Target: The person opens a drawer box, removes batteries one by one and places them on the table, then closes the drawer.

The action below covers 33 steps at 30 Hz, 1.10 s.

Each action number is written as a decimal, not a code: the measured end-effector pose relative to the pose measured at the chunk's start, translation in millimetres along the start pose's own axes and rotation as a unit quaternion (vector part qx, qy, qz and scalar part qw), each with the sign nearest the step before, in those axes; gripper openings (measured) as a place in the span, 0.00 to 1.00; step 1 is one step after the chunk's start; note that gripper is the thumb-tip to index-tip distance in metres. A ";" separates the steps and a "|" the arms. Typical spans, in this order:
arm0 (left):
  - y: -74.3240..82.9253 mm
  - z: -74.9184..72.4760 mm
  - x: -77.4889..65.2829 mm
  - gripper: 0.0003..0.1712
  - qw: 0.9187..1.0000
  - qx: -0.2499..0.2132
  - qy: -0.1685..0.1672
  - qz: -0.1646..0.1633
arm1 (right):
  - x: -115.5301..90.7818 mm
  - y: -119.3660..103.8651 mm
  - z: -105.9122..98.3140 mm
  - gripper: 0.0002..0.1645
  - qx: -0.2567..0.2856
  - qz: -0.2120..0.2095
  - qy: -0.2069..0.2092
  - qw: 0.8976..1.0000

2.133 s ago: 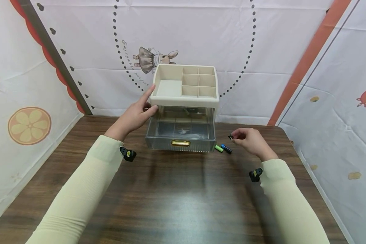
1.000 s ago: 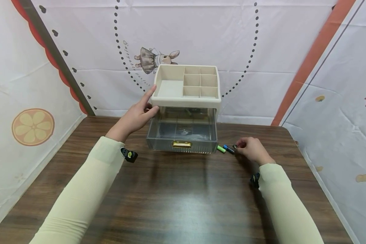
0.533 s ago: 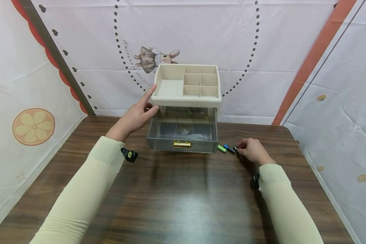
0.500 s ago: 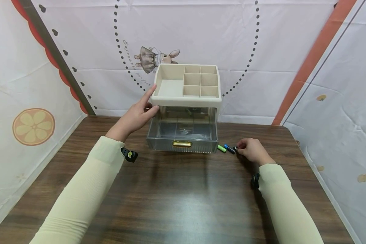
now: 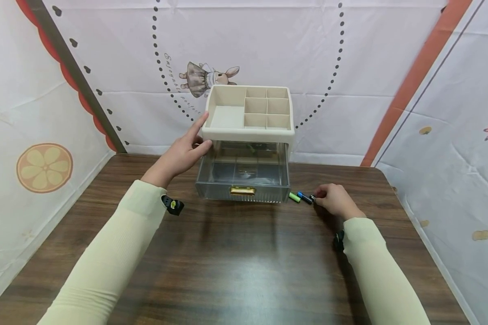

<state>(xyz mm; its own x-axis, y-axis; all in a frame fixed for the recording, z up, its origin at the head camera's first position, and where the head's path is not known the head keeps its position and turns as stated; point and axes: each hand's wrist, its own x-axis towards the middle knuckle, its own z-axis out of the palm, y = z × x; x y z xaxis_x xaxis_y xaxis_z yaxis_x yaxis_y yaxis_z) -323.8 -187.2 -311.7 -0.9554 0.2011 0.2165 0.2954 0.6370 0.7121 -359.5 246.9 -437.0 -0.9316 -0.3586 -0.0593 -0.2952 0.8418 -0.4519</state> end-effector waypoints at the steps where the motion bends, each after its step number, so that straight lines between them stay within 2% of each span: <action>1: 0.4 0.0 -0.1 0.40 1.000 -0.001 0.000 -0.001 | -0.7 -0.3 -0.6 0.12 0.000 -0.001 0.002 1.000; 9: -0.6 -0.7 0.4 0.40 1.000 -0.004 -0.003 -0.007 | -6.7 -11.2 -9.4 0.13 0.002 -0.013 0.024 1.000; 18: -2.8 -0.8 0.8 0.40 1.000 0.001 -0.003 -0.004 | -14.0 -39.2 -23.3 0.15 0.005 -0.040 0.049 0.998; 23: -1.8 -1.0 -0.9 0.38 1.000 0.009 -0.002 0.006 | -20.7 -58.3 -30.6 0.14 -0.008 -0.062 0.075 0.995; 28: -1.5 -0.7 -1.3 0.37 1.000 0.014 0.001 0.005 | -30.9 -79.6 -38.6 0.12 -0.016 -0.107 0.124 0.986; 33: -0.4 0.4 -2.4 0.36 1.000 0.016 0.009 0.003 | -44.4 -102.3 -44.7 0.11 0.002 -0.145 0.184 0.972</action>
<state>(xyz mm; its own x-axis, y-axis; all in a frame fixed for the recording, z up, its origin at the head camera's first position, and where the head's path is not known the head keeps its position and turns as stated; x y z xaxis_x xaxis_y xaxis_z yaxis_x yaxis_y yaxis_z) -321.6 -187.7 -312.8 -0.9536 0.1908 0.2329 0.3003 0.6598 0.6888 -297.4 194.7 -348.3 -0.8218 -0.4116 0.3940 -0.5572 0.7251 -0.4046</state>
